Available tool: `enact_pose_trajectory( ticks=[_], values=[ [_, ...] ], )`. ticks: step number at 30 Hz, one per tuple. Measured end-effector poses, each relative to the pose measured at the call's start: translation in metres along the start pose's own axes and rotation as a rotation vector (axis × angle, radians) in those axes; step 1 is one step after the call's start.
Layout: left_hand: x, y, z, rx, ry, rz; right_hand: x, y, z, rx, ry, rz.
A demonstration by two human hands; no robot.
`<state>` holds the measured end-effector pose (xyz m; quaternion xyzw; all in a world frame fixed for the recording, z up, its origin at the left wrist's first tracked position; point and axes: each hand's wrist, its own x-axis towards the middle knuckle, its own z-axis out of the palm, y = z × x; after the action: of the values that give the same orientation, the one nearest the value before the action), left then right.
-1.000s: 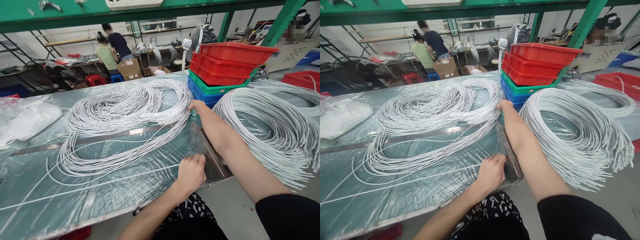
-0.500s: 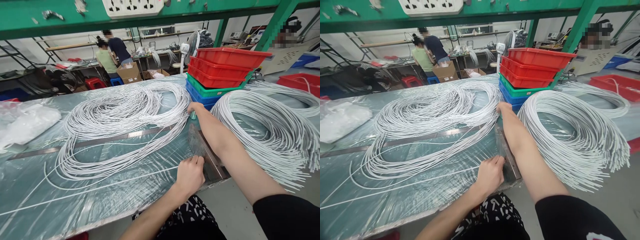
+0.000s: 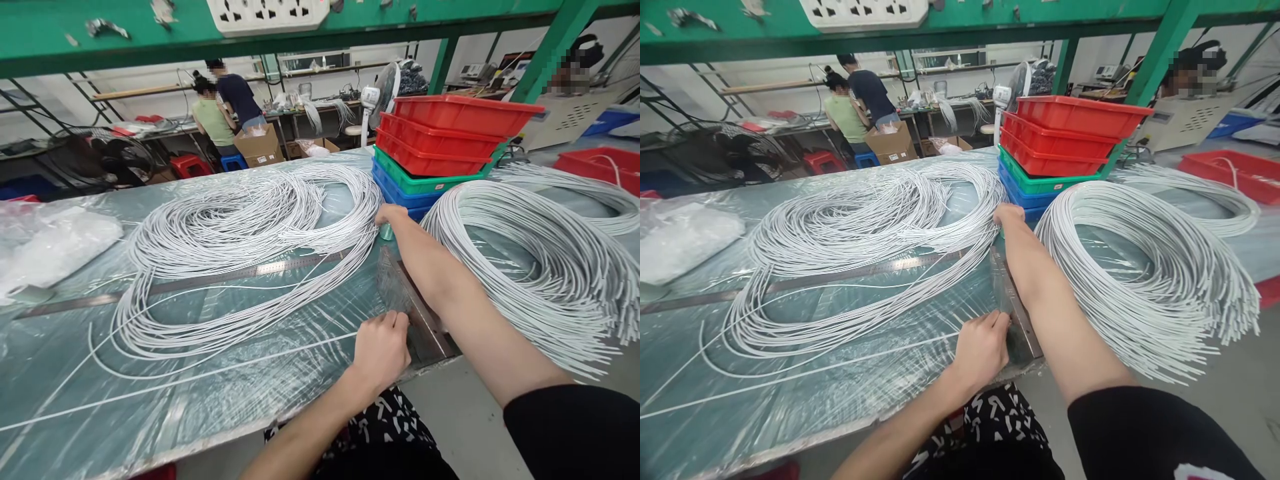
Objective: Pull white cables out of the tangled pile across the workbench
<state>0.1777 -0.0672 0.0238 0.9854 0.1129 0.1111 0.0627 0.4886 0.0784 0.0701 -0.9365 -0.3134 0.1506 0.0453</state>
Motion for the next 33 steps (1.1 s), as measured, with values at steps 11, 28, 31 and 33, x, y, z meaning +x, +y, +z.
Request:
enact_pose_trajectory(
  ticks=[11,28,31,33],
  values=[
    [0.001,0.0,-0.002,-0.04,-0.007,-0.007,0.001,0.001,0.0,-0.052,-0.027,0.016],
    [0.032,-0.067,-0.026,-0.367,0.015,0.059,-0.017,-0.001,-0.007,0.016,-0.071,0.025],
    [0.056,-0.097,-0.037,-0.525,0.215,-0.098,-0.016,-0.004,-0.014,0.091,0.155,0.068],
    [0.072,-0.115,-0.045,-0.568,0.347,-0.216,-0.015,-0.01,-0.017,0.192,0.259,0.009]
  ],
)
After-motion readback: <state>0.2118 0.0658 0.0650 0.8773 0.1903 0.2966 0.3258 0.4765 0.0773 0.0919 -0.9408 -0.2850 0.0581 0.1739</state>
